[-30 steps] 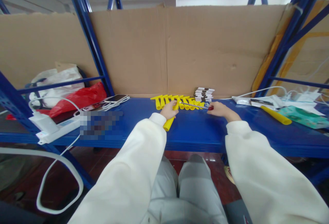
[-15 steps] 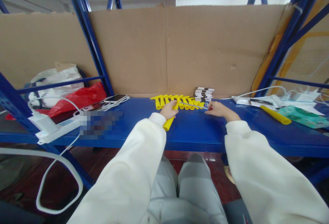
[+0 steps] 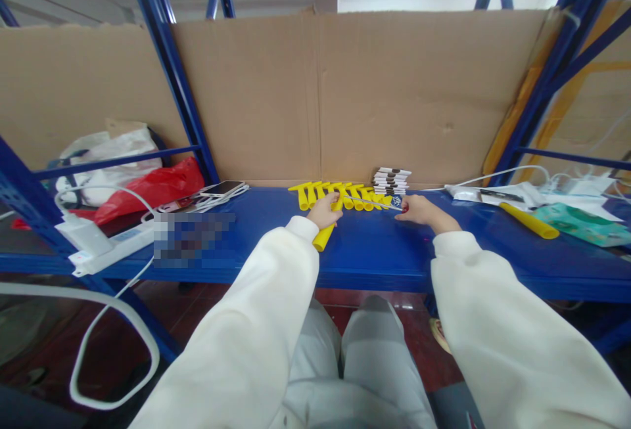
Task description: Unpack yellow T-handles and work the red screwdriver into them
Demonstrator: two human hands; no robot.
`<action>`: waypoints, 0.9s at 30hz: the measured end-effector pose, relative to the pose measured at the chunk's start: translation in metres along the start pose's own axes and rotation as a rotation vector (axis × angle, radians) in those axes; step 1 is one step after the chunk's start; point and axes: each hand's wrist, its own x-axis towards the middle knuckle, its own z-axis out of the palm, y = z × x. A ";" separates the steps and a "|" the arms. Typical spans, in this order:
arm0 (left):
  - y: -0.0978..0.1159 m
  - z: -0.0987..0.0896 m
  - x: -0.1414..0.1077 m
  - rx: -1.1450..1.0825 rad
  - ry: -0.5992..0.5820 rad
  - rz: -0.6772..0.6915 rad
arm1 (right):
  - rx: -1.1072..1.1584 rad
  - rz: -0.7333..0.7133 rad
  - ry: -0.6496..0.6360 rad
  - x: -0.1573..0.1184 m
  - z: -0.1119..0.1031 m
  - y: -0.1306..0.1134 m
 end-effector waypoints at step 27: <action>-0.016 -0.002 0.010 0.111 -0.002 0.128 | 0.162 -0.063 -0.139 0.005 0.006 0.017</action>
